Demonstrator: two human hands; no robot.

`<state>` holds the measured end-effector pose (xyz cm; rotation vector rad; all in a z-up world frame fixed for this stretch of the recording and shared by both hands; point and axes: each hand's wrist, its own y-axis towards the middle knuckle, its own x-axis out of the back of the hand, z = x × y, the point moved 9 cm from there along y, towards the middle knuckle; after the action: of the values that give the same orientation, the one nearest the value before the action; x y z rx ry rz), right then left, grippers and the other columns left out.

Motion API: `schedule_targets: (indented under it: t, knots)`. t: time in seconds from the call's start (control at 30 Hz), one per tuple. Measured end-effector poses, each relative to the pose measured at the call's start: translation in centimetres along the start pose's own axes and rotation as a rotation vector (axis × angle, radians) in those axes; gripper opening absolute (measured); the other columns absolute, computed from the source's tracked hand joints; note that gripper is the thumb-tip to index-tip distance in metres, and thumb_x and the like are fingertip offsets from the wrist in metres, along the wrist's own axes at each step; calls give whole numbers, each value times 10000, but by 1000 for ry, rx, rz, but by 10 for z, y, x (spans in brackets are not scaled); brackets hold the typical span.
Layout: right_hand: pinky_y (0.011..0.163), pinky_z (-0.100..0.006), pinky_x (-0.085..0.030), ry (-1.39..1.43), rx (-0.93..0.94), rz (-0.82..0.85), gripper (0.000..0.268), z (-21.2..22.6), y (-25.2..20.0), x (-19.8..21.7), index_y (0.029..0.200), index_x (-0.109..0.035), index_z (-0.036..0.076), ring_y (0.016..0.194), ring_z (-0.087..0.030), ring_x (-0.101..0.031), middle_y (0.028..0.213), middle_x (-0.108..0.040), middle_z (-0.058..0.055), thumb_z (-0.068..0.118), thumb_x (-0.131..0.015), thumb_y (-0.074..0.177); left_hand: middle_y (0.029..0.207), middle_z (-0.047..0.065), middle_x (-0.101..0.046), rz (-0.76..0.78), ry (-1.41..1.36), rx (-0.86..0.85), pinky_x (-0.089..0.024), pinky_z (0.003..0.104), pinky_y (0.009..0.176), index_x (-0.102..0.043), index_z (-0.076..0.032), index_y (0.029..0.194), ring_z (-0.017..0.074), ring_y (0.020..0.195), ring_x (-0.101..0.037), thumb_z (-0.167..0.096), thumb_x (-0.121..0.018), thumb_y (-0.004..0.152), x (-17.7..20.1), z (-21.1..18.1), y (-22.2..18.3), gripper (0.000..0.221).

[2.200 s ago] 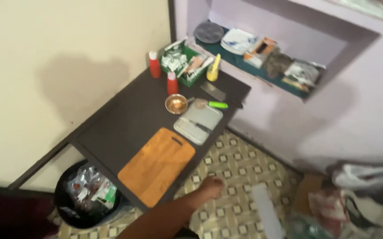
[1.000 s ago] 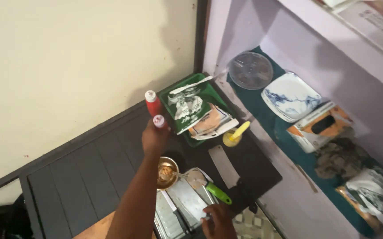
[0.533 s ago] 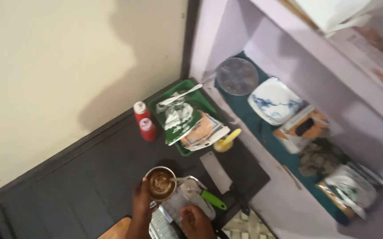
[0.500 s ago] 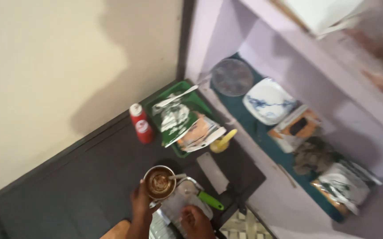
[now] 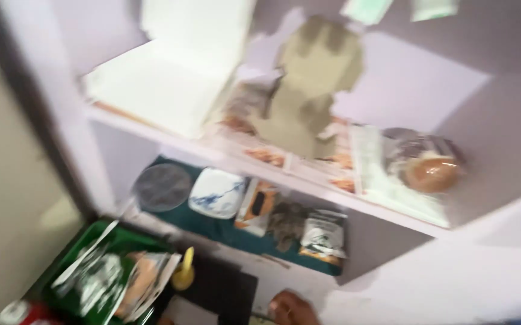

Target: The person retrieves pizza bases from a countertop oven, places them on a cutting board, applies sauce and cheese, and returns them to the oven. They handle a metal spatula, sauce bottle, cheese packet, and a brush during the process.

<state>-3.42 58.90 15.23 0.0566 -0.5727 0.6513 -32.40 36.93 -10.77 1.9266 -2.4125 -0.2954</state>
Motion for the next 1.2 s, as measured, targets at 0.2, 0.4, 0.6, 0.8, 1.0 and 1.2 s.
schedule_targets:
  t: [0.2,0.4,0.6,0.8,1.0,1.2]
  knots:
    - [653,-329,-546,-395,377,-432,282,275,-53,235,1098,-627,108,827,-182,-667,959,-671,-65,136,-763,853,1101,145,-744,476,-207,-525,-560,417,940,-732,-72,973,321,1053,-724,-143,-763,855,-210,-495,-3,141]
    - [925,-437,-541,-772,615,-713,453,375,-28,368,1197,-615,78,1119,-344,-645,1226,-641,-145,203,-803,805,1203,136,-710,1078,9,-887,-514,434,970,-692,-67,1172,332,1169,-648,-239,-799,854,-398,-660,-35,377]
    - [1020,-498,-443,-983,206,-445,1007,323,60,418,1454,-451,135,1321,-441,-473,1506,-404,-181,428,-949,630,1184,125,-673,1427,393,-923,-521,437,931,-718,-94,1173,315,1103,-647,-305,-910,620,-502,-647,-38,623]
    - [1044,-483,-517,-1102,64,-406,906,297,76,416,1474,-410,193,1299,-380,-548,1562,-372,-127,358,-859,705,1124,152,-671,1562,453,-1015,-551,434,854,-755,-60,1095,314,999,-676,-353,-921,638,-504,-629,-36,567]
    - [962,-416,-577,-1106,102,-259,871,296,102,428,1418,-474,179,1257,-279,-628,1455,-484,-66,467,-847,685,1042,125,-726,1591,602,-1014,-570,458,765,-750,-74,1010,311,844,-726,-271,-722,817,-488,-646,-48,278]
    - [1000,-390,-523,-1140,168,-189,603,300,113,432,1161,-711,263,1259,-260,-603,1498,-478,-66,595,-906,698,962,136,-746,1359,657,-1352,-576,460,813,-791,-123,901,322,906,-718,-177,-616,878,-500,-634,-63,185]
